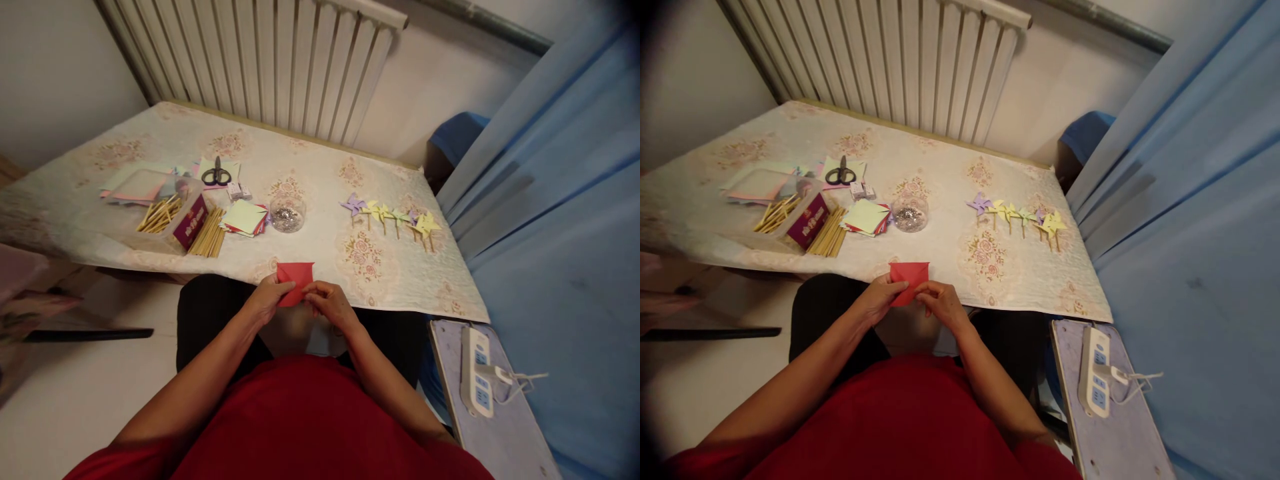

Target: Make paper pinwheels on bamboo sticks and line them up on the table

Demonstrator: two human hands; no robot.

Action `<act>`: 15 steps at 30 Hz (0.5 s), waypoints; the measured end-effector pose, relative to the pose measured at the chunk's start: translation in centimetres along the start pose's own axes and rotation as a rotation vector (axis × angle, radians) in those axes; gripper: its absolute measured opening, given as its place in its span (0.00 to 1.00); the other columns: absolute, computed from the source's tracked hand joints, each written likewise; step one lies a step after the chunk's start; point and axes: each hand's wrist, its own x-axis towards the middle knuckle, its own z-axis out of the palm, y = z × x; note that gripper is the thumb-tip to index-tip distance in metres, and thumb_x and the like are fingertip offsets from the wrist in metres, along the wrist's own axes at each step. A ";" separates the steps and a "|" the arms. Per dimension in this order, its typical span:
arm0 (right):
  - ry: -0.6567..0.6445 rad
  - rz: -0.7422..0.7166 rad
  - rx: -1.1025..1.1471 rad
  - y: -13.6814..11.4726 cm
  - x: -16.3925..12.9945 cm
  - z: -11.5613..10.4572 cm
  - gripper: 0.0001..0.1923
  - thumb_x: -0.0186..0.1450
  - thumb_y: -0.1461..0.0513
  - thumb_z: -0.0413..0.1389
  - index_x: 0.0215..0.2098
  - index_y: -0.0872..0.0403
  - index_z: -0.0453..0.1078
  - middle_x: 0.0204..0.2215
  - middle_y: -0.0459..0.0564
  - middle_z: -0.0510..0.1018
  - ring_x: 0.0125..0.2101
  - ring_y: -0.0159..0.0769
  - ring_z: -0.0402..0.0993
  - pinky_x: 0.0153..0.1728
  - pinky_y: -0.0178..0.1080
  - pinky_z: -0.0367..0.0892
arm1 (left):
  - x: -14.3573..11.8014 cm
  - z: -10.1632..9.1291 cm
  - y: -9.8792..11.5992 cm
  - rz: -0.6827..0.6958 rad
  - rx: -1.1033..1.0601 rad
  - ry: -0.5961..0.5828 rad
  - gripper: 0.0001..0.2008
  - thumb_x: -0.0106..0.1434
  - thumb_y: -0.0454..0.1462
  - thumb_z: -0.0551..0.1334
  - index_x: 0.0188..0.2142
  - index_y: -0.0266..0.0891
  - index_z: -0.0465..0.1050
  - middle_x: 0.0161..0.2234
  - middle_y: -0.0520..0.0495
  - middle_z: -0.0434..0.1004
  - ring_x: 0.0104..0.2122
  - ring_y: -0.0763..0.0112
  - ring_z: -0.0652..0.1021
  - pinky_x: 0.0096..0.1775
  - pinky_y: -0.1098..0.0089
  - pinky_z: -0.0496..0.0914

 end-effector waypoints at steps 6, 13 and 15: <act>0.057 0.068 0.098 0.5 0.6 0.9 0.08 0.55 0.58 0.60 0.31 0.53 0.70 0.20 0.41 0.76 0.12 0.26 0.65 0.13 0.30 0.53 | 0.2 -0.2 -0.6 0.006 0.010 -0.023 0.14 0.47 0.36 0.68 0.35 0.35 0.74 0.28 0.48 0.79 0.25 0.70 0.77 0.31 0.70 0.69; 0.100 0.103 0.123 0.8 0.9 1.6 0.09 0.56 0.56 0.58 0.27 0.53 0.65 0.18 0.41 0.74 0.12 0.27 0.66 0.12 0.29 0.52 | 0.1 -0.2 -0.6 0.028 0.020 -0.039 0.10 0.49 0.36 0.67 0.32 0.35 0.74 0.26 0.49 0.78 0.25 0.71 0.76 0.31 0.71 0.68; 0.114 0.111 0.115 0.8 1.0 1.7 0.09 0.56 0.56 0.57 0.27 0.53 0.65 0.17 0.41 0.74 0.12 0.27 0.66 0.12 0.29 0.52 | 0.1 -0.2 -0.5 0.028 0.023 -0.053 0.08 0.49 0.35 0.66 0.30 0.36 0.74 0.25 0.49 0.78 0.25 0.71 0.76 0.32 0.71 0.68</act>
